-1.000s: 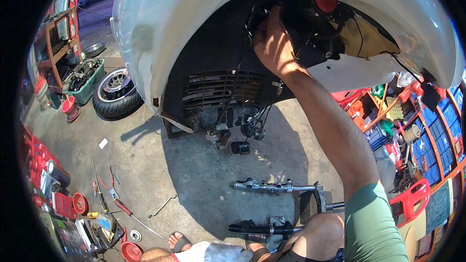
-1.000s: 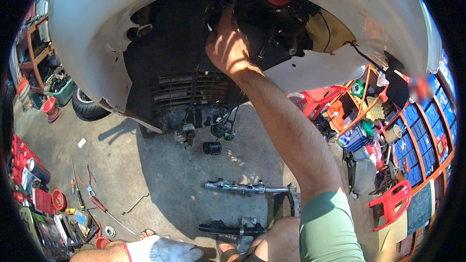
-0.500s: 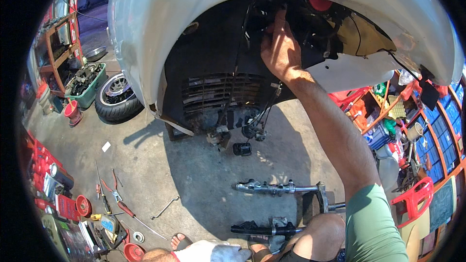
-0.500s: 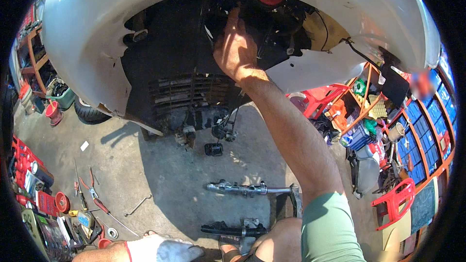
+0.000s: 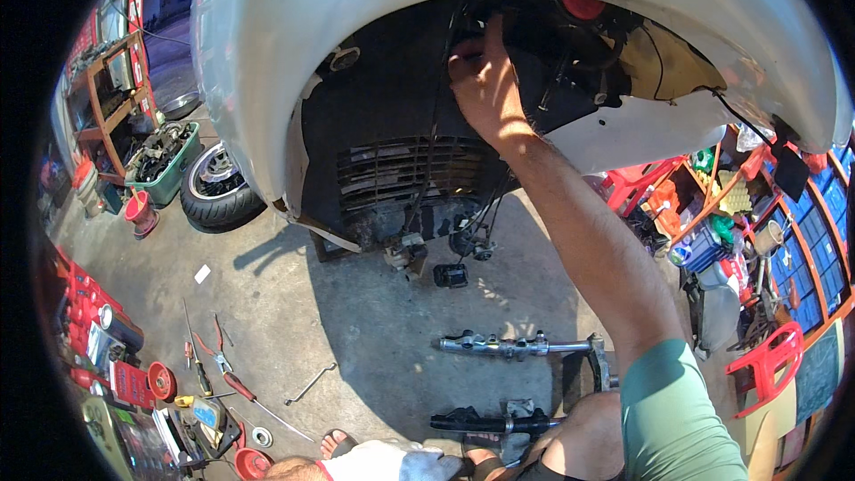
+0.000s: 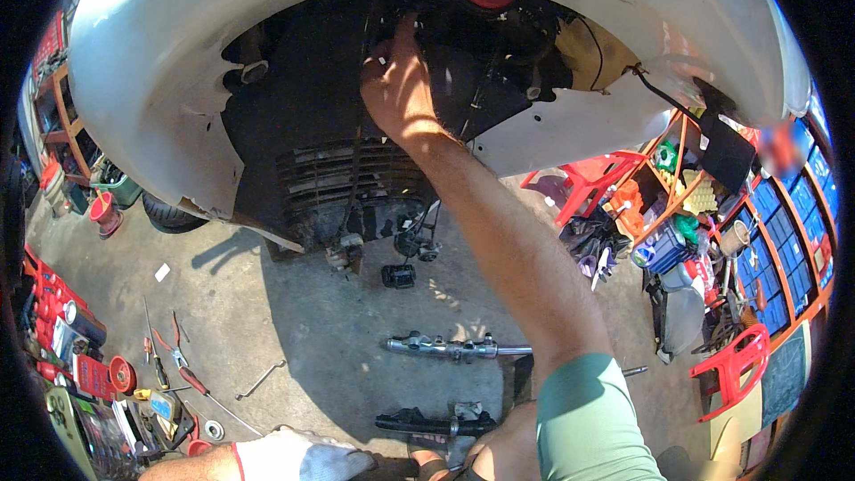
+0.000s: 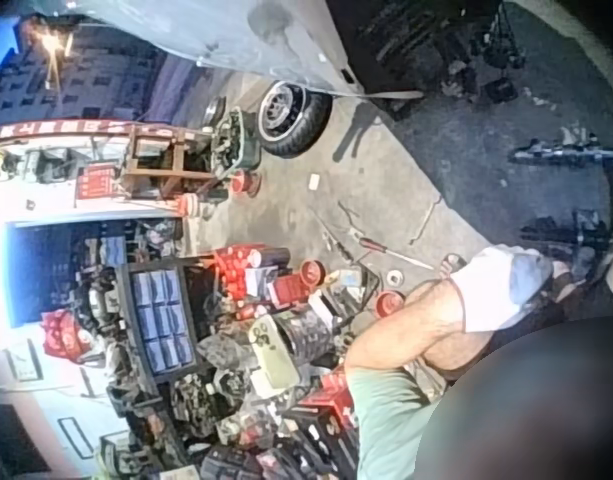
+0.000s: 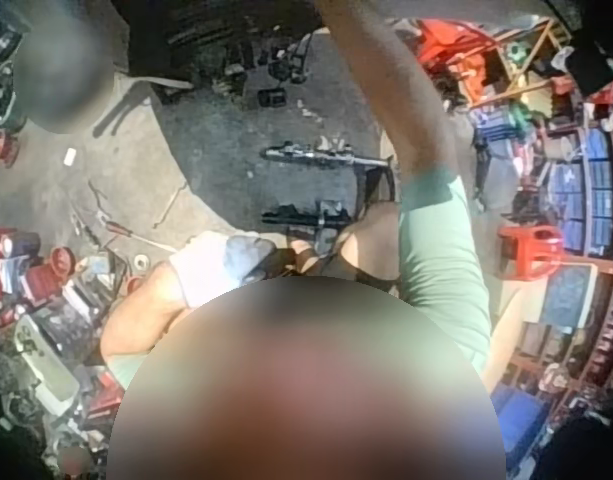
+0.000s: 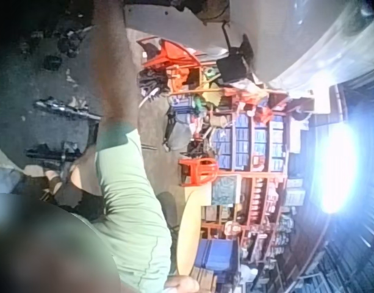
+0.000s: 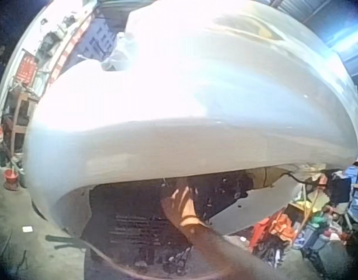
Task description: The person works on a white scooter in a workshop, manipulating wires and components under the seat and near the rear. They handle a detached front fork assembly and use a small tool to adjust parts on the scooter's frame.
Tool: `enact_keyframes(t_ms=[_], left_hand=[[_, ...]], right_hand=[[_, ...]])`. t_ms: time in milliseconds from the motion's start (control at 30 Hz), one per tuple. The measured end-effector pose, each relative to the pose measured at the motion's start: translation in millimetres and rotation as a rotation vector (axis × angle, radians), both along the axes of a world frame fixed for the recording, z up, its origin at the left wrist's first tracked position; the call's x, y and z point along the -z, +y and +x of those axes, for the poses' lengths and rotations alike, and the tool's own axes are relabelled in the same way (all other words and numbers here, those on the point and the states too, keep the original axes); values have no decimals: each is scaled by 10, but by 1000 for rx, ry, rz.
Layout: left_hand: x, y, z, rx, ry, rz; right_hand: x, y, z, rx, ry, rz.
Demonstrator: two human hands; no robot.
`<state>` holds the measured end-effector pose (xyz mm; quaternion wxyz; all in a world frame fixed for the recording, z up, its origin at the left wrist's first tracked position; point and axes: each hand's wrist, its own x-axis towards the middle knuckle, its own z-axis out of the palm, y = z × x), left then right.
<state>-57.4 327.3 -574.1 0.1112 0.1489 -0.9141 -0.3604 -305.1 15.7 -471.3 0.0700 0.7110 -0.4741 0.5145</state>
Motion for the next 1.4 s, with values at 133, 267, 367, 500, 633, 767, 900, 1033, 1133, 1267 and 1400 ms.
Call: enact_keyframes(t_ms=[133,267,367,500,633,767,900,1033,1133,1267,1400], left_hand=[[13,-20,-12,37,-7,8],[6,-21,-25,22,-40,45],[-23,-28,-34,14,-90,60],[-48,-48,-48,14,-153,57],[-12,-32,-43,-12,-133,56],[15,-36,-53,-20,-121,54],[6,-48,-52,-16,-146,46],[30,-52,-68,1,-139,37],[42,-42,-50,-7,-140,15],[57,-47,-43,-1,-132,31],[47,-53,-68,8,-124,33]], right_hand=[[-19,-29,49,-84,-195,71],[-64,47,84,-92,-217,84],[-86,69,102,-80,-200,58],[-133,216,168,-103,-230,120],[-151,227,115,-81,-177,87],[-67,44,-26,-37,-241,15],[-49,-61,-82,-5,-191,-101],[43,-144,-231,414,478,-580],[101,-88,-127,308,382,-487],[112,30,-43,133,126,-239],[65,-30,-116,106,39,-182]])
